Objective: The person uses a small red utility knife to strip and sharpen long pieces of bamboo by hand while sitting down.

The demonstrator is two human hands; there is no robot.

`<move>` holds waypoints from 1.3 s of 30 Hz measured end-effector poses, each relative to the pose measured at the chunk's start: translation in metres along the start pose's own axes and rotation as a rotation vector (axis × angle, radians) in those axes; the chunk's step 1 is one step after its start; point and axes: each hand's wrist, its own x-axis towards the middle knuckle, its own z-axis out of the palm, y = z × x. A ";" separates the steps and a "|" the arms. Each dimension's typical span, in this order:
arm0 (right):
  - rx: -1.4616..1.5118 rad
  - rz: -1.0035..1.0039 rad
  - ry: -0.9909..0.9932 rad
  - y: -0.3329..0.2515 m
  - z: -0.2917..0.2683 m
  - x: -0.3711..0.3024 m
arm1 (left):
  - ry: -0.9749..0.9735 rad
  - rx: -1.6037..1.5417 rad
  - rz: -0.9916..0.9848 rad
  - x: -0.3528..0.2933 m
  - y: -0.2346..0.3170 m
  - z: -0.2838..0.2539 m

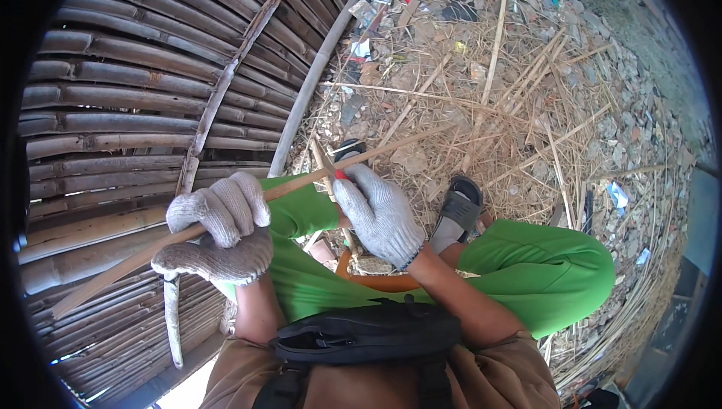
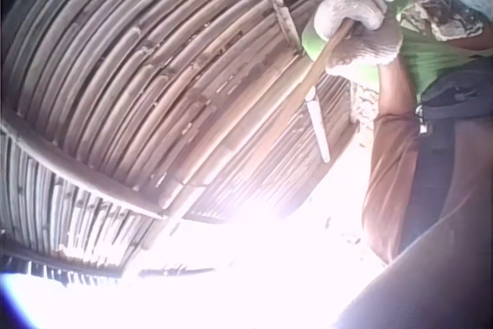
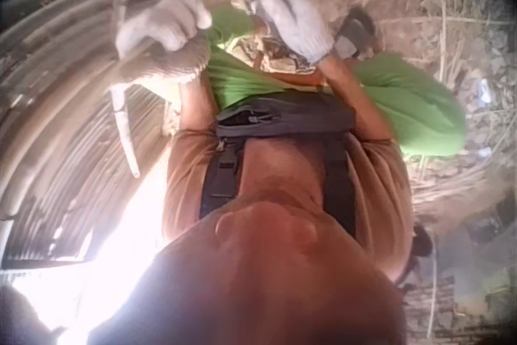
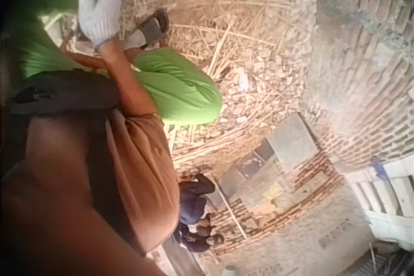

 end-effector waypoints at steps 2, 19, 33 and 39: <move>0.038 0.017 -0.024 -0.003 0.008 -0.005 | 0.113 -0.018 -0.089 -0.006 0.006 0.003; -0.198 -0.007 0.072 0.002 0.029 -0.035 | 0.177 -0.179 -0.081 -0.024 0.029 0.006; -0.240 -0.234 0.181 0.027 0.025 -0.032 | 0.219 -0.250 -0.076 -0.040 0.003 0.010; -0.265 -0.153 0.113 0.004 0.022 -0.045 | 0.165 -0.242 -0.078 -0.044 -0.002 0.018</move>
